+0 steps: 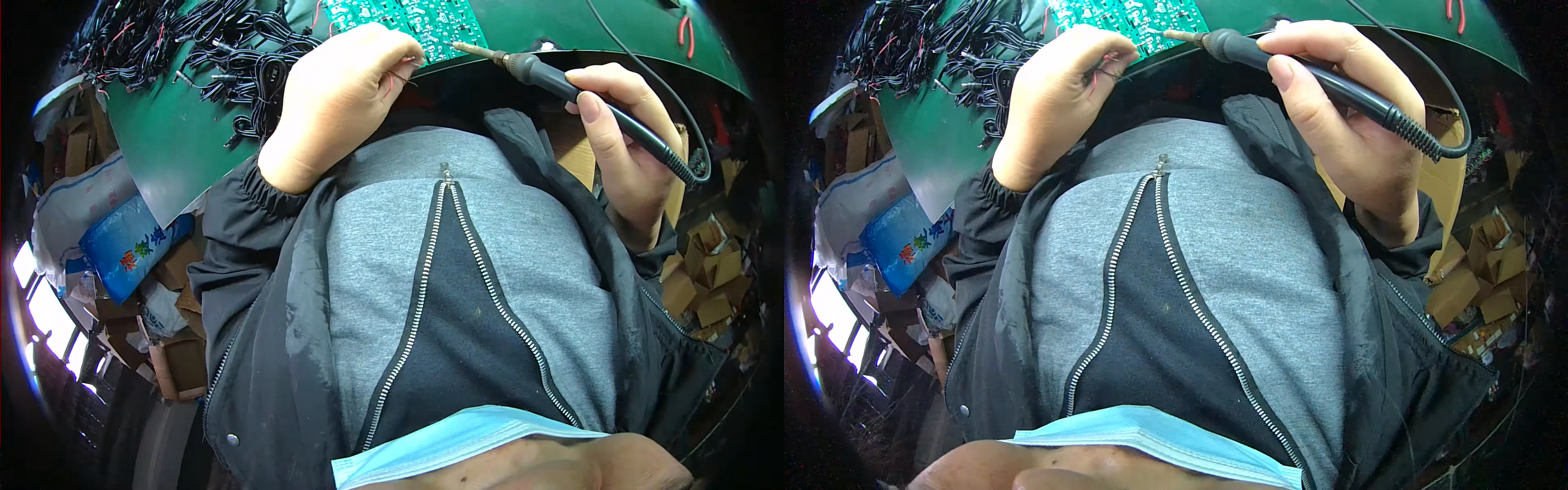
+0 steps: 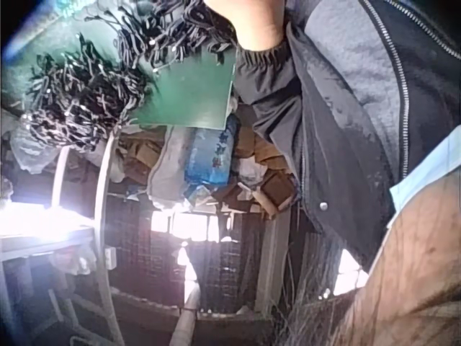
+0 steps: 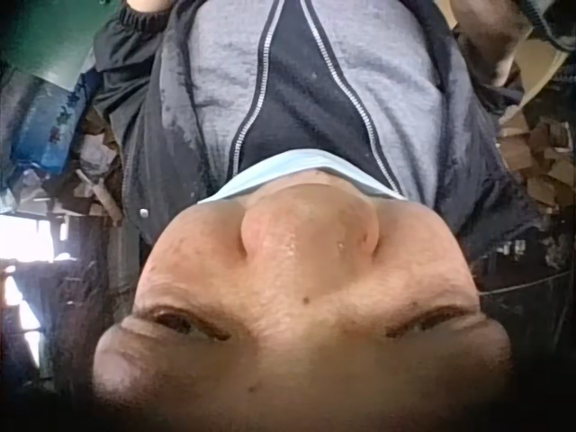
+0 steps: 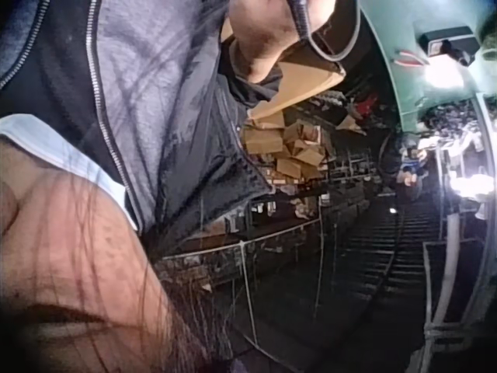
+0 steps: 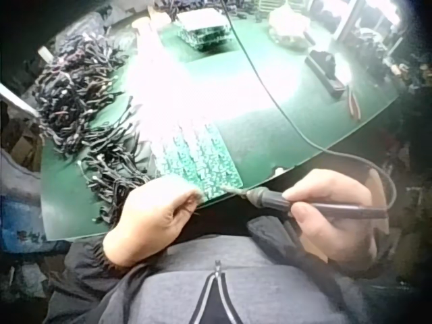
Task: The person solders wires onto circuit boards using a soldering iron, moves the board aside, solders additional wires onto another board, and holds a plastic casing.
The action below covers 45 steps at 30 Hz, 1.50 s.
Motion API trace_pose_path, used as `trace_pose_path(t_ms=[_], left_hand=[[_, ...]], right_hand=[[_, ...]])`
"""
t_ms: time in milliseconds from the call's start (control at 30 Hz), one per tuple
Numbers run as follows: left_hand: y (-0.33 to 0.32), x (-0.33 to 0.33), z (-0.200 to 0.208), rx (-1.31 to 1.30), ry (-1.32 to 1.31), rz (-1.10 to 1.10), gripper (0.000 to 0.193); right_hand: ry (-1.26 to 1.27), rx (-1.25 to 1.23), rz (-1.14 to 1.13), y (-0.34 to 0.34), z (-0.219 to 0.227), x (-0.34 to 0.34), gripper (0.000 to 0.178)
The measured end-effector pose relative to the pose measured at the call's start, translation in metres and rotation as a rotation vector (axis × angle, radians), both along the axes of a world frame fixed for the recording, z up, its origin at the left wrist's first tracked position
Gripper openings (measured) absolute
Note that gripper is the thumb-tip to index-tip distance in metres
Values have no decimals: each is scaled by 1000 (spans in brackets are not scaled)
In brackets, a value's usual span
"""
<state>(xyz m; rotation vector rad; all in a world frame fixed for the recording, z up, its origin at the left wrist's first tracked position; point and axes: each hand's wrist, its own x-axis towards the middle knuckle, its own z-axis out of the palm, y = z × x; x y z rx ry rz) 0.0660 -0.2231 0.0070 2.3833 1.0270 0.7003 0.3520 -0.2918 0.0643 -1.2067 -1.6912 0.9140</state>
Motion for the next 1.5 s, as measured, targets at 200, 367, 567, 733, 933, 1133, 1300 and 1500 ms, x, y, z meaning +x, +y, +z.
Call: trace_pose_path(t_ms=[200,367,567,733,933,1133,1300,1500], left_hand=[[-2,5,-1,-2,47,-16,10],[-2,8,-5,34,27,51,12],[-3,8,-10,105,65,28,12],[-3,10,-13,119,42,23,13],[-3,12,-14,116,28,24,13],[-2,12,-16,134,32,28,13],[-4,11,-12,118,35,22,13],[28,-17,21,109,39,-117,11]], right_hand=[[-7,-47,26,-2,5,-4,17],[-8,-66,35,-1,4,-6,17],[-29,-76,42,-2,2,-7,16],[-29,-109,15,-2,6,-10,15],[-154,-56,120,4,13,-8,14],[-121,-78,27,1,15,-6,16],[-46,-72,-102,-3,11,-2,18],[13,-37,-145,1,6,1,18]])
